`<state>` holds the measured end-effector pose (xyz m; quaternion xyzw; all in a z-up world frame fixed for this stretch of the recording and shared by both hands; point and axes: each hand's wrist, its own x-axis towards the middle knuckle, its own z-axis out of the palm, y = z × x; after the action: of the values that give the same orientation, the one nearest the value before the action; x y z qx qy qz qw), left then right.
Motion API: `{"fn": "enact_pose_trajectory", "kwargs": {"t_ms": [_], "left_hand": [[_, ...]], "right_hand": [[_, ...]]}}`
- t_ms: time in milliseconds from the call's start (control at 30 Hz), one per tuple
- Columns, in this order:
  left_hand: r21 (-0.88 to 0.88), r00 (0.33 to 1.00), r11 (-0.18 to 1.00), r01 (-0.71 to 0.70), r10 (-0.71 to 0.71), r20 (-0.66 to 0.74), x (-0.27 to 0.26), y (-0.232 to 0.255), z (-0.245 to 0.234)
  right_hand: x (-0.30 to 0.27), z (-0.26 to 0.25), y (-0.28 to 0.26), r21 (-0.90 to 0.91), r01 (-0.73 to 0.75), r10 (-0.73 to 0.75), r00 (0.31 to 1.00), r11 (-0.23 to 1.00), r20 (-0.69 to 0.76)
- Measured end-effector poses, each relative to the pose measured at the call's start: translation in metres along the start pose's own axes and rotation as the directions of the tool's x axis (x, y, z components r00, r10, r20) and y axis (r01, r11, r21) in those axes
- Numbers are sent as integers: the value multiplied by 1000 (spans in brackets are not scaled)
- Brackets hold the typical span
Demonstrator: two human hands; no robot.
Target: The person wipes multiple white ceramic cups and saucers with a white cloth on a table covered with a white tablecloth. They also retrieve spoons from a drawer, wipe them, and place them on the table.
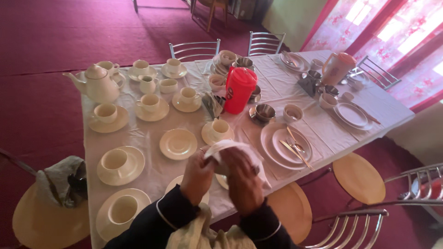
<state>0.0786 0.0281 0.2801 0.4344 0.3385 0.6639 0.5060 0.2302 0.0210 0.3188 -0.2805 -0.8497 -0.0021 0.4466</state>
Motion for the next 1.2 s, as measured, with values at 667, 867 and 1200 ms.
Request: {"fn": "enact_pose_trajectory", "kwargs": {"t_ms": [667, 867, 1200], "left_hand": [[-10, 980, 988, 151, -149, 129, 4, -22, -8], [186, 893, 966, 178, -238, 381, 9, 11, -22], [-198, 965, 944, 263, -254, 68, 7, -1, -24]], "right_hand": [[-1, 0, 32, 181, -467, 469, 882, 865, 37], [-48, -1, 103, 643, -761, 601, 555, 88, 575], [-47, -15, 43, 759, -631, 338, 687, -161, 643]]}}
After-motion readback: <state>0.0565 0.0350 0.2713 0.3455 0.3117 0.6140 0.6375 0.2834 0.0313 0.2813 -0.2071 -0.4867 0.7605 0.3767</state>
